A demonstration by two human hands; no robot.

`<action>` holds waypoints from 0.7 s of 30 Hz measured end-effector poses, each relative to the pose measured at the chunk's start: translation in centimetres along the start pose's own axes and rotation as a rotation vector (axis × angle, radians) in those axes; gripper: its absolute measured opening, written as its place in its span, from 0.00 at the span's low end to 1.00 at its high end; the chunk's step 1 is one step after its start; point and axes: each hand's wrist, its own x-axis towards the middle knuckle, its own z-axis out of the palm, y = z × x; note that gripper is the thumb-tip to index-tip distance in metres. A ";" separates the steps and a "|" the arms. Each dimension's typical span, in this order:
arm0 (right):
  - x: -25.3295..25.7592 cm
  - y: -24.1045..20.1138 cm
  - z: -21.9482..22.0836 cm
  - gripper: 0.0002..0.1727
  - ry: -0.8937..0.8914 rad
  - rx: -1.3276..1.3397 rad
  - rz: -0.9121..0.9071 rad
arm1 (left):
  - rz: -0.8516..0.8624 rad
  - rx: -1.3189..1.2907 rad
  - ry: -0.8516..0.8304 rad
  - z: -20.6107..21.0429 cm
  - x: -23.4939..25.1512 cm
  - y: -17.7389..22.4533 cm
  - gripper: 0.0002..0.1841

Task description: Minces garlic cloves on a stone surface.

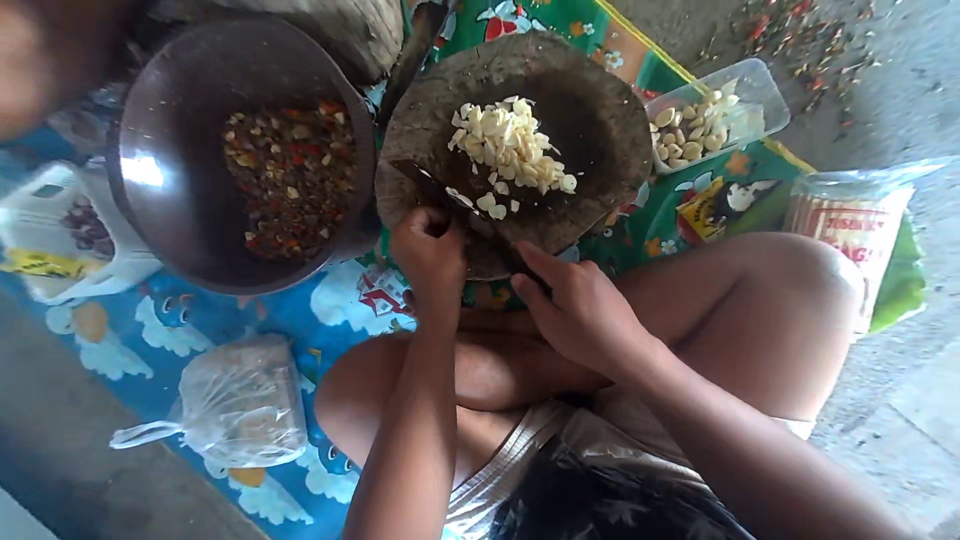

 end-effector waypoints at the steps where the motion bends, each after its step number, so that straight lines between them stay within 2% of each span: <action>1: -0.9 0.1 -0.3 0.25 -0.001 0.013 -0.004 | -0.011 0.021 0.000 0.0 0.0 0.1 0.04; 7: -6.1 2.6 -0.9 0.24 0.082 0.127 -0.067 | 0.030 0.020 -0.009 -0.1 0.0 0.0 0.04; 17: 1.3 1.2 -1.0 0.24 -0.015 0.120 -0.040 | 0.041 -0.120 -0.019 0.2 -0.2 -0.5 0.06; 19: 1.0 2.2 -2.1 0.23 -0.070 0.234 -0.018 | 0.109 -0.090 -0.023 0.2 -0.6 -0.6 0.08; 21: 0.6 3.8 -3.4 0.20 -0.141 0.465 0.044 | 0.241 -0.035 -0.048 -0.1 -1.0 -1.0 0.10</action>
